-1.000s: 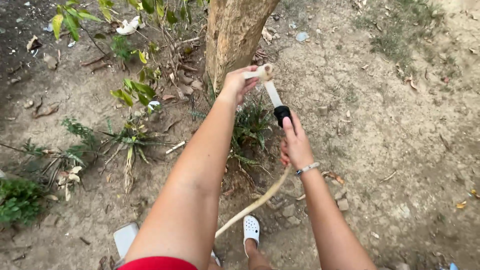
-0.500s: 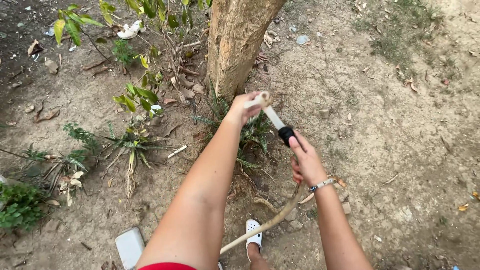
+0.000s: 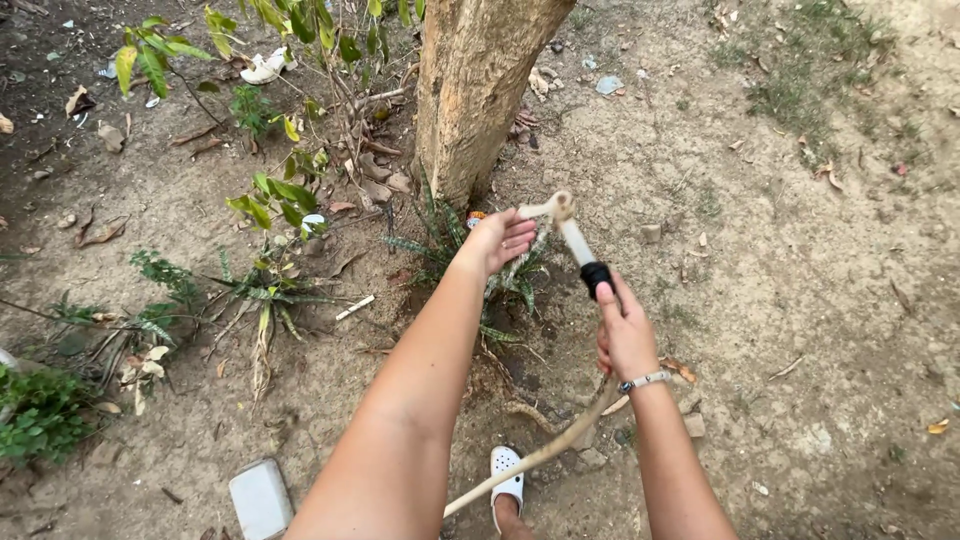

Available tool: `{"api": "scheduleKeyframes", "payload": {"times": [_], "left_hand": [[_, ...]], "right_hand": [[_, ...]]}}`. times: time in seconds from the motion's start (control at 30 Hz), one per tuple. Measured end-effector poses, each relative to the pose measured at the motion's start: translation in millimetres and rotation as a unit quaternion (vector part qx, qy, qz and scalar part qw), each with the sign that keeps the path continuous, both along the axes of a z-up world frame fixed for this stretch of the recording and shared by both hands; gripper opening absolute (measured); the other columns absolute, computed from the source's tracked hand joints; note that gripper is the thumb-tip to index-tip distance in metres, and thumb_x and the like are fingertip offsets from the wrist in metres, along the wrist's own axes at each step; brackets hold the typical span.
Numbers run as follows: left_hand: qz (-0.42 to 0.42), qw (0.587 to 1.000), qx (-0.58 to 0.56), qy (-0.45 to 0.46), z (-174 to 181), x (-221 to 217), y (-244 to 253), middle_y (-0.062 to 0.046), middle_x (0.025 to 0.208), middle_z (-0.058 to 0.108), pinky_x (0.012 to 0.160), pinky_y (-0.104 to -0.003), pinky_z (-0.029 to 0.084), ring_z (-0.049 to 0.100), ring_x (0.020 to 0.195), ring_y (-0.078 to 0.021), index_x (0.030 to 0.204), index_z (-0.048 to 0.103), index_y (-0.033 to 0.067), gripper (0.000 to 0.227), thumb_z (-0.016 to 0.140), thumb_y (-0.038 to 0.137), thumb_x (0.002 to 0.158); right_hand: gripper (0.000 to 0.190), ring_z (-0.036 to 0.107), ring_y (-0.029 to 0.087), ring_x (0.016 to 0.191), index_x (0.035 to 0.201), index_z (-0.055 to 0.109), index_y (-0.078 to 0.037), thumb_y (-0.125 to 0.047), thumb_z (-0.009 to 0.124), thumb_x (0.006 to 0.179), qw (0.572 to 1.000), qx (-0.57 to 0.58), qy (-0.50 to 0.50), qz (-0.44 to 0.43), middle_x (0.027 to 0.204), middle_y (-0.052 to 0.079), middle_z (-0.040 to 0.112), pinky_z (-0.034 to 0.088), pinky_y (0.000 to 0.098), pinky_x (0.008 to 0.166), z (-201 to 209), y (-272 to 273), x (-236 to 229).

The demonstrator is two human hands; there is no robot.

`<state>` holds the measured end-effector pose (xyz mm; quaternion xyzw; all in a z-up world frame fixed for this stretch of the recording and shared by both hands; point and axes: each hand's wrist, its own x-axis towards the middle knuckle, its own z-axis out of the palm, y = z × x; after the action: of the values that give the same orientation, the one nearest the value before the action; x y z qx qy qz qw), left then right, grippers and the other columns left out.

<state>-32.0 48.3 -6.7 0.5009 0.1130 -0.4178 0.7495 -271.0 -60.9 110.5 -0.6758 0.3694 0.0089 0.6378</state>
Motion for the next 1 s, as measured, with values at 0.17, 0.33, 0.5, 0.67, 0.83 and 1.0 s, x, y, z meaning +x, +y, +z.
{"api": "scheduleKeyframes", "payload": {"times": [0.17, 0.33, 0.5, 0.67, 0.83, 1.0], "left_hand": [[-0.020, 0.999, -0.031, -0.034, 14, 25, -45, -0.013, 0.111, 0.073, 0.097, -0.036, 0.058, 0.070, 0.105, -0.0224, 0.122, 0.062, 0.0001, 0.039, 0.038, 0.028, 0.109], [0.013, 0.995, -0.085, -0.041, 12, 53, -68, -0.012, 0.115, 0.072, 0.099, -0.039, 0.056, 0.069, 0.108, -0.0234, 0.126, 0.060, 0.0010, 0.038, 0.037, 0.025, 0.108], [0.065, 0.992, -0.097, -0.056, 18, 70, -58, -0.013, 0.124, 0.068, 0.103, -0.040, 0.052, 0.064, 0.116, -0.0253, 0.127, 0.060, 0.0020, 0.036, 0.040, 0.025, 0.108], [0.082, 0.991, -0.087, -0.063, 15, 82, -30, -0.014, 0.129, 0.068, 0.106, -0.041, 0.052, 0.064, 0.120, -0.0258, 0.132, 0.060, 0.0010, 0.042, 0.039, 0.028, 0.108], [0.098, 0.991, -0.074, -0.061, 6, 88, 1, -0.013, 0.135, 0.066, 0.108, -0.041, 0.050, 0.063, 0.123, -0.0254, 0.137, 0.059, 0.0020, 0.045, 0.040, 0.029, 0.108], [0.123, 0.990, -0.038, -0.062, 23, 73, 29, -0.011, 0.123, 0.070, 0.101, -0.037, 0.054, 0.067, 0.113, -0.0227, 0.130, 0.063, 0.0028, 0.039, 0.043, 0.027, 0.108]], "right_hand": [[0.060, 0.035, 0.010, 0.030, 0.156, 0.040, -0.030, -0.047, 0.050, 0.100, 0.998, -0.044, -0.023, -0.034, 0.042, -0.006, 0.035, 0.031, 0.0300, 0.029, 9, -16, 26], [0.061, 0.034, 0.010, 0.030, 0.157, 0.038, -0.030, -0.046, 0.050, 0.100, 0.998, -0.024, -0.056, -0.032, 0.042, -0.006, 0.033, 0.030, 0.0303, 0.028, 4, -29, 53], [0.061, 0.034, 0.009, 0.030, 0.158, 0.040, -0.027, -0.047, 0.049, 0.101, 0.996, -0.016, -0.089, -0.021, 0.043, -0.006, 0.034, 0.030, 0.0304, 0.028, -8, -31, 75], [0.063, 0.033, 0.010, 0.029, 0.159, 0.036, -0.027, -0.047, 0.051, 0.101, 0.995, 0.001, -0.093, -0.034, 0.043, -0.005, 0.033, 0.030, 0.0317, 0.027, -17, -27, 89], [0.064, 0.033, 0.010, 0.029, 0.159, 0.036, -0.026, -0.047, 0.051, 0.100, 0.994, 0.003, -0.099, -0.041, 0.043, -0.004, 0.033, 0.029, 0.0319, 0.027, -19, -21, 97], [0.061, 0.036, 0.009, 0.030, 0.157, 0.041, -0.028, -0.047, 0.053, 0.100, 0.997, -0.002, -0.074, 0.000, 0.044, -0.005, 0.038, 0.032, 0.0288, 0.028, -23, -9, 93]]}}
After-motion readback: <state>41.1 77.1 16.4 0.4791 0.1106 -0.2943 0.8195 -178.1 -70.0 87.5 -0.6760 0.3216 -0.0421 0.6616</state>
